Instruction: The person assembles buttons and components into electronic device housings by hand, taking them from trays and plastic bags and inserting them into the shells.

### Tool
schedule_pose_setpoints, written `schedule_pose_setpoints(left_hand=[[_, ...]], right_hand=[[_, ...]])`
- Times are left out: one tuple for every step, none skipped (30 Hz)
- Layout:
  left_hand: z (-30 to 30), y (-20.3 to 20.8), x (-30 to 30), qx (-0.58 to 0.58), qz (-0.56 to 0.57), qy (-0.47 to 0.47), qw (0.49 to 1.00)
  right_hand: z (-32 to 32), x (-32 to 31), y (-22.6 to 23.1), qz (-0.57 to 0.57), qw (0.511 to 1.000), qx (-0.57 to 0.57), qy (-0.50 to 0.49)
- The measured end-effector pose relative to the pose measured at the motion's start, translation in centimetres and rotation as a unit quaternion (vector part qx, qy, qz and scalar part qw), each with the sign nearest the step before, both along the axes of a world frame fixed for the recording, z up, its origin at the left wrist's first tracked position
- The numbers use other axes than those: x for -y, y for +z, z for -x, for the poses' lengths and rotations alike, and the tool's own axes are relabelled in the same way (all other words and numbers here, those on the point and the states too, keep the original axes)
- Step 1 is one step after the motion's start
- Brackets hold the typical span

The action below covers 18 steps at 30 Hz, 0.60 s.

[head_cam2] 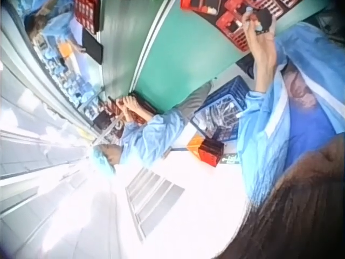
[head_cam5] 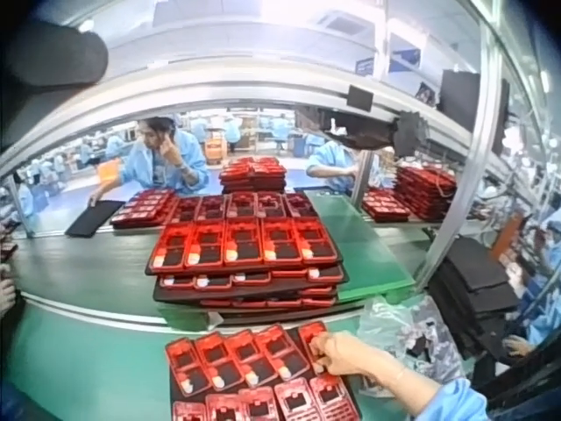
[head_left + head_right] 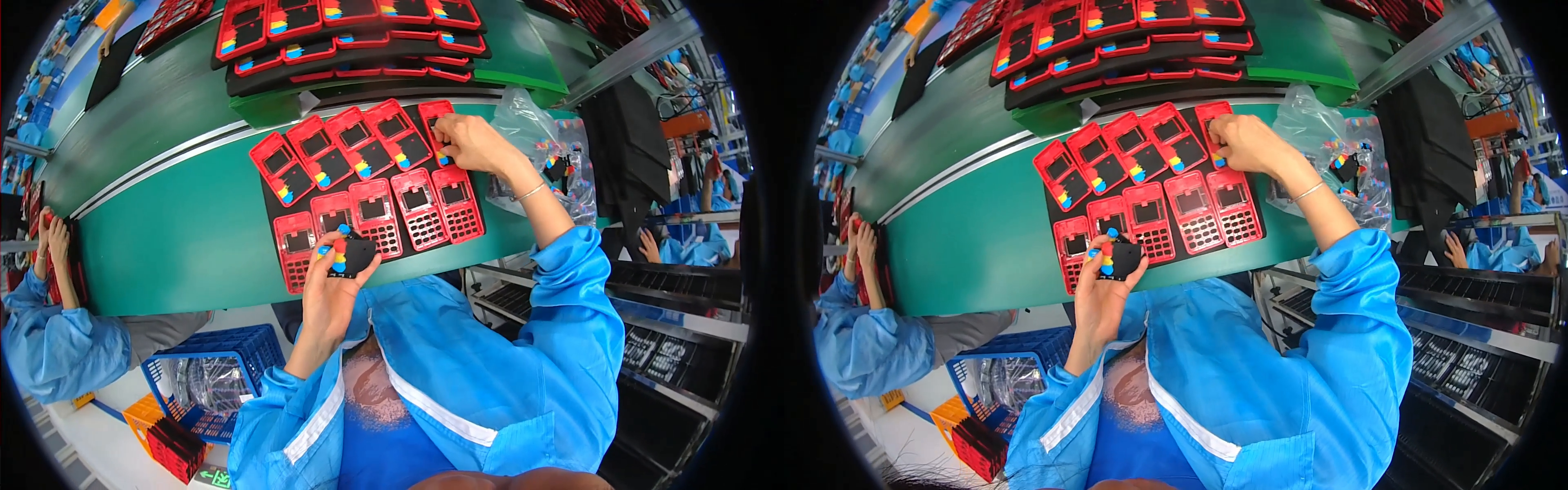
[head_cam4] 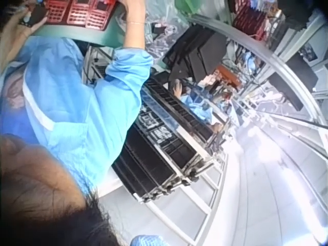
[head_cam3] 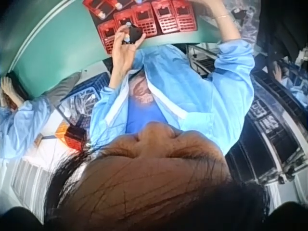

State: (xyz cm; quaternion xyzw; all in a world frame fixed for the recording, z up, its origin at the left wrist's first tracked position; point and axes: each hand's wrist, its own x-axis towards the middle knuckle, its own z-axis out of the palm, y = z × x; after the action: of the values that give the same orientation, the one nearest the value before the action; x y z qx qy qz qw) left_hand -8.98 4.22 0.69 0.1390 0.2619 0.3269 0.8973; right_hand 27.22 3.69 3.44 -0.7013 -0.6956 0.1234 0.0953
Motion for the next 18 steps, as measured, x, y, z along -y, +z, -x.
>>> schedule_pose_setpoints(left_hand=[[-0.1, 0.2, 0.0, 0.006, 0.0, 0.001, 1.0], [-0.2, 0.3, 0.0, 0.012, 0.001, 0.005, 1.0], [-0.1, 0.7, 0.0, 0.008, 0.0, 0.004, 1.0], [0.0, 0.6, 0.1, 0.005, -0.003, 0.016, 1.0], [0.2, 0.3, 0.3, -0.005, -0.019, 0.027, 0.999], [0.7, 0.0, 0.4, -0.018, -0.034, 0.04, 0.998], [1.2, -0.5, 0.6, -0.011, -0.042, 0.043, 0.998], [1.5, -1.0, 0.7, -0.014, -0.043, 0.045, 0.998], [1.8, -1.4, 0.9, -0.016, -0.055, 0.048, 0.997], [2.0, -1.6, 1.1, -0.019, -0.065, 0.057, 0.996], [2.5, -1.7, 1.2, -0.05, -0.061, 0.076, 0.994], [3.2, -1.7, 1.2, -0.054, -0.061, 0.083, 0.993], [4.2, -1.7, 1.1, -0.049, -0.078, 0.114, 0.989], [5.2, -1.5, 0.9, -0.044, -0.095, 0.146, 0.984], [6.3, -1.2, 0.9, -0.041, -0.136, 0.171, 0.975], [7.5, -1.3, 1.1, -0.081, -0.154, 0.215, 0.961], [9.0, -2.1, 1.2, -0.118, -0.206, 0.237, 0.942], [10.4, -3.1, 1.1, -0.155, -0.257, 0.256, 0.919]], right_hand=[[0.2, 0.3, -0.1, -0.017, 1.0, -0.007, -0.012], [0.7, 0.4, -0.4, -0.034, 0.999, -0.014, -0.022], [2.0, 1.2, -0.7, -0.069, 0.996, 0.034, -0.04], [3.8, 1.6, -0.2, -0.105, 0.994, 0.012, -0.028], [6.4, 1.8, 1.2, -0.161, 0.985, -0.065, 0.012], [9.4, 2.2, 3.0, -0.124, 0.975, -0.183, 0.015], [12.3, 2.5, 4.0, -0.106, 0.964, -0.24, 0.032], [15.0, 2.8, 3.8, -0.164, 0.953, -0.244, 0.065], [17.0, 3.1, 2.9, -0.146, 0.951, -0.264, 0.065], [18.1, 3.2, 1.9, -0.125, 0.948, -0.285, 0.07], [18.4, 3.0, 1.8, -0.123, 0.947, -0.288, 0.076], [18.7, 2.8, 1.8, -0.128, 0.94, -0.31, 0.061], [19.0, 2.5, 1.7, -0.132, 0.933, -0.331, 0.046], [19.2, 2.2, 1.5, -0.189, 0.935, -0.3, 0.014], [19.5, 2.0, 1.5, -0.212, 0.938, -0.273, -0.004], [19.9, 1.9, 1.4, -0.235, 0.941, -0.243, -0.024], [20.5, 1.8, 1.4, -0.201, 0.946, -0.255, -0.007], [21.3, 1.7, 1.0, -0.197, 0.945, -0.262, 0.02]])
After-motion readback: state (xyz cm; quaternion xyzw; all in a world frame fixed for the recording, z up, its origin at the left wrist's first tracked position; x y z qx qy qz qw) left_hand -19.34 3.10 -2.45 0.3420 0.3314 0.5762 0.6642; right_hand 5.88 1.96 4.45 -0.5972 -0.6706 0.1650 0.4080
